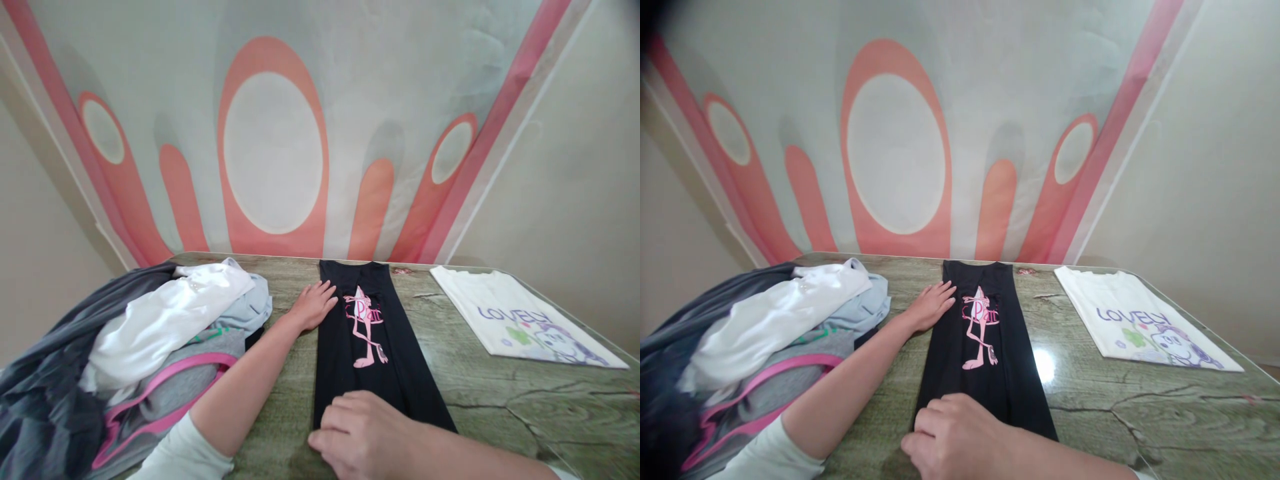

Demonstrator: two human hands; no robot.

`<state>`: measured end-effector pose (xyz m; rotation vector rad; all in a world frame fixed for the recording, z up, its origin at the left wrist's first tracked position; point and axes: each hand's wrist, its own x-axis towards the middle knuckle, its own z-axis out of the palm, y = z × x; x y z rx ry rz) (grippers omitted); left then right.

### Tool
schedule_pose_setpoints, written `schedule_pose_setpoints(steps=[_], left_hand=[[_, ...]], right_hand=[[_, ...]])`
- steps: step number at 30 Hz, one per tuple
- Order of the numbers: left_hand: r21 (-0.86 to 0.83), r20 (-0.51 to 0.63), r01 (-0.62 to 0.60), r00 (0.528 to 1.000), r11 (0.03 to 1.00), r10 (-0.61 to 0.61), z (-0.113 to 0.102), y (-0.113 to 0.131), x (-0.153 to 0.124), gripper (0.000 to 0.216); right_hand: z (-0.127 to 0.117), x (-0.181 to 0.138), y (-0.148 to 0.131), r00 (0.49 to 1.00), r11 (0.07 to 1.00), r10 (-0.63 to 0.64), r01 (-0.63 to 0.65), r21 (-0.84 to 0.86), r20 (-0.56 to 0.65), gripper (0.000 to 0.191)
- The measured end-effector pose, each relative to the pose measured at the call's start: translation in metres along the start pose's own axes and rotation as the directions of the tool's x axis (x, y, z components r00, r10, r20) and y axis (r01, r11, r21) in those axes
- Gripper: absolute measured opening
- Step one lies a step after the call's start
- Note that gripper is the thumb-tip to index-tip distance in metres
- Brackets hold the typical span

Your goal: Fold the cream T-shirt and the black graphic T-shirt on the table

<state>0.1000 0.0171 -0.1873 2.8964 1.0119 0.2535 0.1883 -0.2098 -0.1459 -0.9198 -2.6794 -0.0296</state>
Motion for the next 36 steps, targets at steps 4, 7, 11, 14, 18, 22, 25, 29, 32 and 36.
schedule_pose_setpoints(steps=[4,7,11,14,18,22,25,29,32,36], left_hand=[[0.072,-0.037,0.012,0.999,0.997,-0.010,-0.005,0.005,-0.001,0.049],[0.144,-0.082,0.014,0.997,0.990,-0.002,-0.009,0.017,-0.006,0.046],[0.140,-0.033,-0.063,0.997,0.988,0.068,-0.009,0.038,-0.019,0.048],[0.087,0.018,-0.057,0.998,0.995,0.055,-0.006,0.046,-0.027,0.054],[0.035,0.051,-0.040,0.998,0.999,0.038,-0.005,0.044,-0.029,0.057],[0.002,0.049,-0.032,0.998,0.999,0.032,-0.005,0.041,-0.027,0.058],[-0.007,0.051,-0.031,0.998,1.000,0.031,-0.004,0.040,-0.027,0.058],[-0.003,0.053,-0.028,0.998,1.000,0.028,-0.005,0.038,-0.025,0.058],[0.003,0.050,-0.038,0.998,0.999,0.038,-0.004,0.037,-0.025,0.058],[0.003,0.033,-0.042,0.999,0.999,0.042,-0.002,0.037,-0.024,0.058]], right_hand=[[-0.024,-0.004,0.020,0.969,0.967,0.237,-0.242,0.076,0.075,0.024],[-0.030,-0.009,0.031,0.928,0.930,0.336,-0.354,0.098,0.160,0.028],[-0.037,-0.016,0.034,0.922,0.901,0.283,-0.350,0.255,0.263,0.027],[-0.047,-0.019,0.038,0.931,0.859,0.132,-0.278,0.429,0.340,0.027],[-0.060,-0.022,0.050,0.903,0.745,-0.138,-0.175,0.644,0.406,0.025],[-0.059,-0.021,0.053,0.938,0.763,-0.056,-0.180,0.620,0.342,0.028],[-0.053,-0.018,0.043,0.952,0.750,-0.034,-0.176,0.638,0.303,0.040],[-0.060,-0.016,0.033,0.915,0.600,-0.232,-0.133,0.789,0.331,0.037],[-0.068,-0.019,0.052,0.937,0.595,-0.098,-0.215,0.775,0.335,0.034],[-0.045,-0.042,0.120,0.825,0.763,0.566,-0.526,0.376,0.006,0.040]])
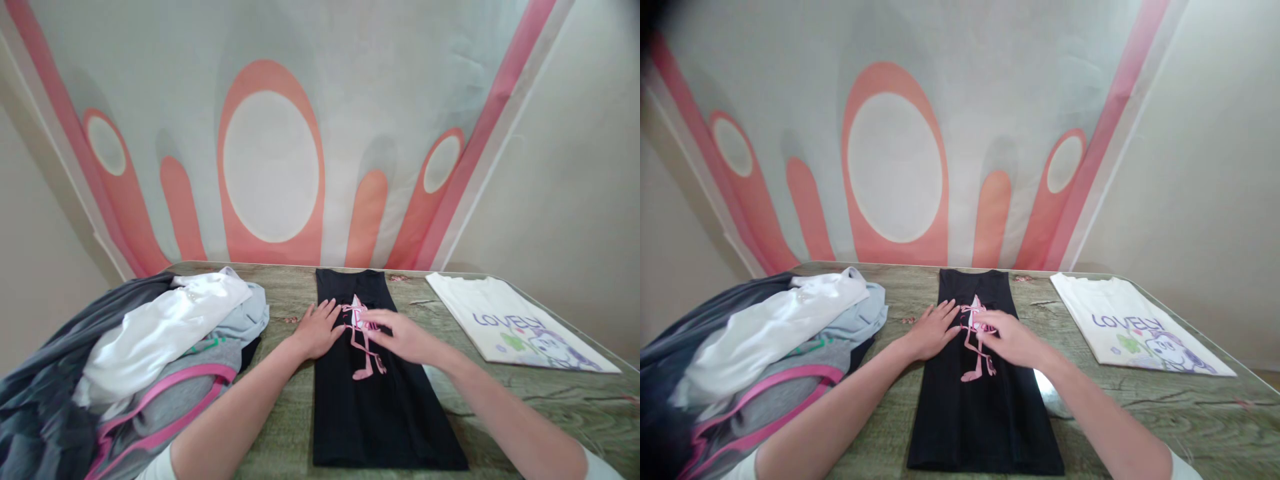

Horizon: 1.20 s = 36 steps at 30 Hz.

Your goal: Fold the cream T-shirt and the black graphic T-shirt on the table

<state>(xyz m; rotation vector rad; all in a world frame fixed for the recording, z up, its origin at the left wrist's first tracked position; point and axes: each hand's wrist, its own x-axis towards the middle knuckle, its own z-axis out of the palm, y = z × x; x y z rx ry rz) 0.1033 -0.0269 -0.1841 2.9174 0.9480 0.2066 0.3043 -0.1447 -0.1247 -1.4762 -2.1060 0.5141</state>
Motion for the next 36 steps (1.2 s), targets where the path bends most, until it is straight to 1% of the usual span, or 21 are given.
schedule_pose_setpoints(steps=[1,2,3,5,7,10,12,15,18,21,23,26,29,31,33,36], left_hand=[[-0.002,-0.008,0.000,1.000,1.000,0.000,0.000,0.000,0.000,0.058],[-0.003,-0.016,-0.004,1.000,1.000,0.004,0.000,0.001,0.000,0.058],[-0.005,-0.023,-0.013,1.000,1.000,0.013,0.000,0.001,0.000,0.057],[-0.010,-0.021,-0.049,0.999,0.999,0.049,-0.002,0.002,0.000,0.055],[-0.017,-0.002,-0.085,0.996,0.996,0.085,-0.004,0.002,0.000,0.055],[-0.027,0.027,-0.101,0.994,0.995,0.101,-0.006,0.001,0.000,0.057],[-0.030,0.031,-0.095,0.995,0.995,0.096,-0.007,0.001,0.000,0.057],[-0.034,0.031,-0.085,0.996,0.996,0.086,-0.008,0.002,0.000,0.056],[-0.038,0.030,-0.079,0.996,0.996,0.080,-0.008,0.002,0.000,0.057],[-0.038,0.025,-0.080,0.996,0.996,0.081,-0.008,0.002,0.000,0.058],[-0.038,0.022,-0.087,0.996,0.996,0.087,-0.008,0.001,0.000,0.058],[-0.038,0.022,-0.086,0.996,0.996,0.087,-0.008,0.001,-0.001,0.058],[-0.049,0.030,-0.078,0.996,0.996,0.079,-0.011,0.001,0.000,0.057],[-0.064,0.032,-0.085,0.996,0.994,0.087,-0.015,-0.001,0.004,0.054],[-0.069,0.008,-0.079,0.997,0.995,0.080,-0.019,-0.005,0.015,0.049],[-0.024,-0.091,-0.019,0.996,1.000,0.017,-0.019,-0.020,0.040,0.045]], right_hand=[[0.002,0.004,0.023,0.989,0.988,0.073,-0.090,-0.127,-0.129,0.044],[0.005,0.006,0.046,0.973,0.961,0.123,-0.166,-0.221,-0.197,0.049],[0.008,0.006,0.066,0.964,0.932,0.156,-0.216,-0.291,-0.216,0.053],[0.015,0.004,0.096,0.956,0.880,0.226,-0.282,-0.382,-0.187,0.059],[0.019,0.000,0.110,0.950,0.849,0.290,-0.311,-0.428,-0.116,0.061],[0.022,-0.003,0.111,0.937,0.828,0.344,-0.333,-0.452,-0.060,0.064],[0.022,-0.001,0.109,0.930,0.818,0.362,-0.351,-0.455,-0.065,0.065],[0.020,0.008,0.111,0.917,0.801,0.381,-0.391,-0.453,-0.117,0.067],[0.018,0.025,0.118,0.918,0.804,0.367,-0.396,-0.443,-0.153,0.071],[0.014,0.047,0.129,0.925,0.821,0.365,-0.372,-0.432,-0.103,0.071],[0.012,0.061,0.136,0.916,0.812,0.392,-0.389,-0.435,-0.085,0.072],[0.010,0.079,0.147,0.898,0.783,0.424,-0.427,-0.451,-0.115,0.074],[0.011,0.088,0.156,0.892,0.771,0.432,-0.443,-0.457,-0.136,0.075],[0.012,0.091,0.160,0.892,0.772,0.430,-0.445,-0.455,-0.142,0.076],[0.014,0.092,0.163,0.893,0.772,0.424,-0.444,-0.454,-0.152,0.075],[0.016,0.092,0.165,0.892,0.768,0.419,-0.448,-0.458,-0.169,0.075]])
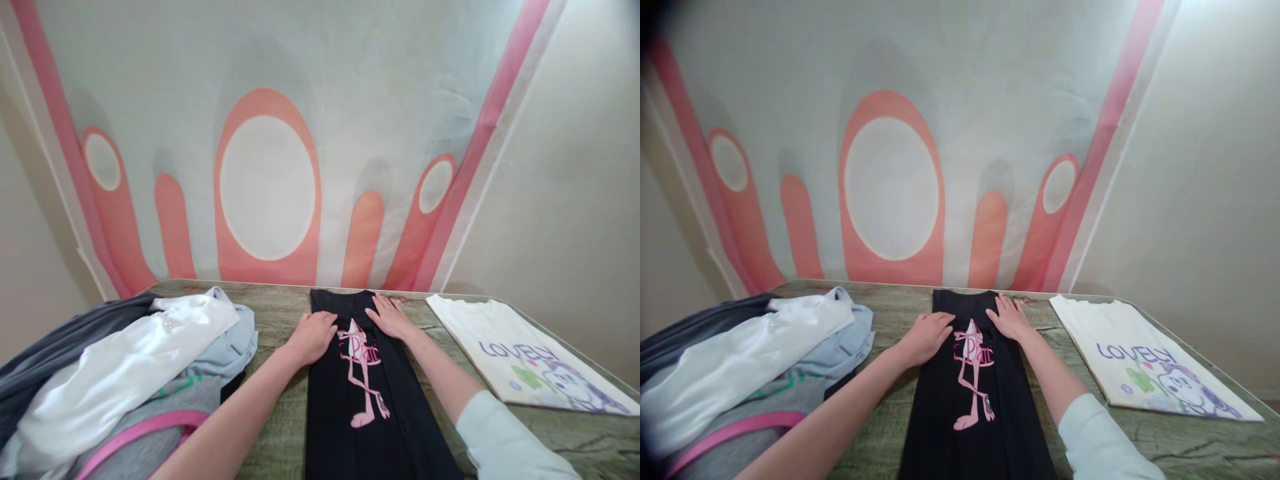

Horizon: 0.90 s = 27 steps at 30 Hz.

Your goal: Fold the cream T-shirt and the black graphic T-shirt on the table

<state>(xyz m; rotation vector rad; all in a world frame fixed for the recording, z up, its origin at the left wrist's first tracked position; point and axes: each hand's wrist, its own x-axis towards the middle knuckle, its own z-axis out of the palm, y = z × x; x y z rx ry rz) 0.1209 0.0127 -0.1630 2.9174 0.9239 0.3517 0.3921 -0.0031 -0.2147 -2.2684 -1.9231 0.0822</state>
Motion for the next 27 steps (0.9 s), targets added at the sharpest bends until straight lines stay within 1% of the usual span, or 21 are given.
schedule_pose_setpoints(steps=[2,4,6,9,16,18,19,20,22,24,25,27], left_hand=[[0.059,-0.036,0.045,0.998,0.997,-0.043,0.006,-0.014,0.017,0.044],[0.099,-0.010,0.083,0.997,0.992,-0.083,0.014,-0.028,0.031,0.044],[0.111,0.022,0.105,0.994,0.988,-0.108,0.022,-0.041,0.040,0.046],[0.096,0.040,0.106,0.993,0.990,-0.110,0.030,-0.055,0.046,0.052],[0.035,0.129,0.106,0.986,0.994,-0.110,0.028,-0.073,0.056,0.074],[0.000,0.131,0.117,0.985,0.993,-0.116,0.028,-0.077,0.061,0.078],[-0.027,0.114,0.128,0.986,0.991,-0.124,0.028,-0.079,0.063,0.078],[-0.063,0.068,0.147,0.987,0.987,-0.143,0.029,-0.081,0.065,0.075],[-0.141,-0.072,0.203,0.974,0.969,-0.214,0.032,-0.087,0.068,0.057],[-0.195,-0.197,0.268,0.932,0.944,-0.305,0.035,-0.095,0.070,0.038],[-0.206,-0.232,0.302,0.909,0.931,-0.346,0.036,-0.099,0.070,0.034],[-0.206,-0.249,0.360,0.880,0.910,-0.404,0.037,-0.108,0.070,0.034]], right_hand=[[0.001,0.000,0.000,1.000,1.000,0.001,-0.001,-0.002,-0.005,0.074],[0.002,0.000,0.000,1.000,1.000,-0.008,0.008,-0.001,-0.010,0.074],[0.002,0.000,0.000,1.000,1.000,-0.018,0.018,0.004,-0.018,0.075],[0.001,0.002,0.001,0.999,1.000,-0.029,0.029,0.008,-0.032,0.076],[0.001,0.007,0.002,0.997,0.999,-0.037,0.038,0.009,-0.069,0.076],[0.002,0.008,0.003,0.997,0.999,-0.035,0.036,0.011,-0.066,0.075],[0.002,0.008,0.003,0.997,0.999,-0.033,0.033,0.012,-0.063,0.075],[0.003,0.009,0.003,0.998,0.999,-0.031,0.032,0.012,-0.061,0.075],[0.005,0.009,0.005,0.998,0.999,-0.031,0.032,0.015,-0.062,0.075],[0.006,0.008,0.006,0.997,0.999,-0.034,0.036,0.022,-0.074,0.074],[0.007,0.008,0.006,0.996,0.999,-0.036,0.038,0.027,-0.085,0.073],[0.007,0.007,0.007,0.993,0.998,-0.042,0.046,0.036,-0.111,0.071]])
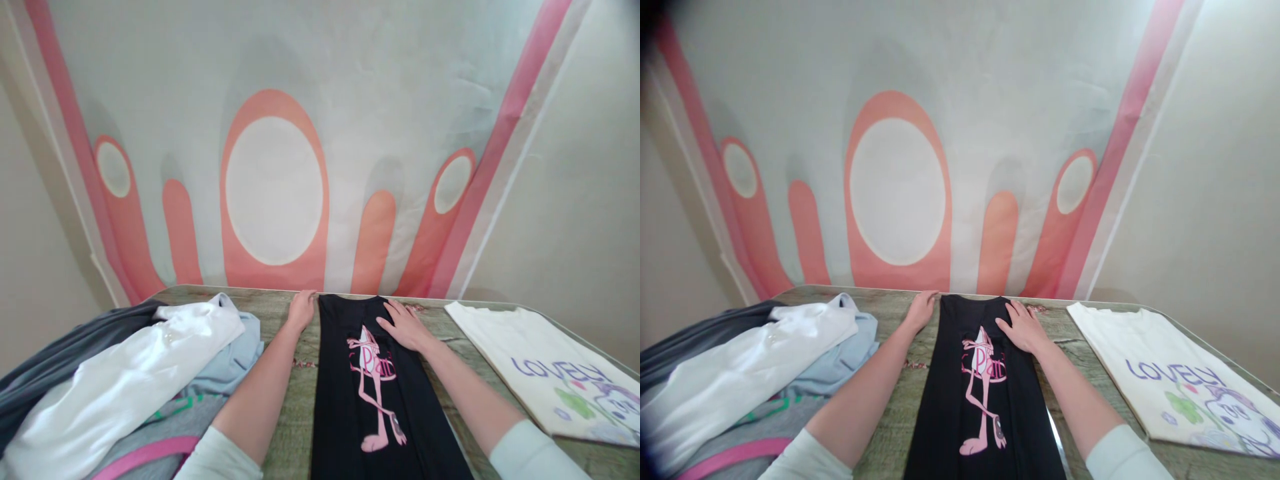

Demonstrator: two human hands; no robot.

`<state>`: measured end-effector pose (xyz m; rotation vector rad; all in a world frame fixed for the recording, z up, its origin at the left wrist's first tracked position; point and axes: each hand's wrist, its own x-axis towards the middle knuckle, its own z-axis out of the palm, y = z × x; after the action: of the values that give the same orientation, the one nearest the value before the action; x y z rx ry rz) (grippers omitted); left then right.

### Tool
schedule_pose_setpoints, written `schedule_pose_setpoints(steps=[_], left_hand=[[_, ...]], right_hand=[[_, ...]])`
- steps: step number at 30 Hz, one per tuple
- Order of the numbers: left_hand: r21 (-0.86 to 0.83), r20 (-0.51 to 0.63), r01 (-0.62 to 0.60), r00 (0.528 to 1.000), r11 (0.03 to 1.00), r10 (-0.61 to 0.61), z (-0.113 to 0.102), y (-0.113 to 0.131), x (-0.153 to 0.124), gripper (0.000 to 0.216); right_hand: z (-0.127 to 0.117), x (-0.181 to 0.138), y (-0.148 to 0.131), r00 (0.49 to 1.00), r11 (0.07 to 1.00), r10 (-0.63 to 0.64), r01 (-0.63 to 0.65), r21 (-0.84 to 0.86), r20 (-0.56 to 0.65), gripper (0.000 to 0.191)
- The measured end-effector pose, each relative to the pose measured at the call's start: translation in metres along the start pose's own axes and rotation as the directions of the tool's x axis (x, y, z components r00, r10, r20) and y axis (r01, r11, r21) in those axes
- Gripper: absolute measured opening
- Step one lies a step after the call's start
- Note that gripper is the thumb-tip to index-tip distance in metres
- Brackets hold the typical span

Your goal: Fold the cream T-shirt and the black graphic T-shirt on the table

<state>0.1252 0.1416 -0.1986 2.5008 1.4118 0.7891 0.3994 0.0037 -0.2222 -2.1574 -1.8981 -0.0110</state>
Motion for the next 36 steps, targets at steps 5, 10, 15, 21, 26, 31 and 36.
schedule_pose_setpoints(steps=[5,10,15,21,26,31,36], left_hand=[[0.015,-0.005,0.100,0.995,0.995,-0.099,0.001,-0.007,0.003,0.028],[0.037,0.009,0.186,0.982,0.982,-0.187,0.002,0.001,0.007,0.024],[0.079,-0.020,0.267,0.964,0.960,-0.267,0.005,0.008,0.011,0.027],[0.073,-0.037,0.275,0.961,0.959,-0.273,0.008,0.009,0.013,0.027],[0.042,-0.031,0.248,0.969,0.968,-0.247,0.007,0.009,0.013,0.027],[0.020,-0.026,0.244,0.970,0.970,-0.243,0.005,0.011,0.012,0.033],[0.008,-0.020,0.249,0.968,0.968,-0.249,0.005,0.013,0.013,0.035]], right_hand=[[0.000,-0.001,0.001,0.998,1.000,-0.010,0.011,0.018,-0.059,0.065],[-0.001,-0.001,-0.001,0.987,0.999,-0.014,0.021,0.045,-0.163,0.056],[-0.011,0.001,-0.013,0.937,0.991,-0.076,0.110,0.082,-0.342,0.041],[-0.015,0.018,-0.037,0.950,0.923,-0.081,0.186,0.337,-0.301,0.030],[-0.001,0.044,-0.047,0.984,0.887,0.011,0.073,0.456,-0.180,0.035],[0.013,0.057,-0.053,0.973,0.871,0.075,0.044,0.490,-0.219,0.028],[0.022,0.057,-0.056,0.962,0.833,0.091,0.068,0.549,-0.258,0.025]])
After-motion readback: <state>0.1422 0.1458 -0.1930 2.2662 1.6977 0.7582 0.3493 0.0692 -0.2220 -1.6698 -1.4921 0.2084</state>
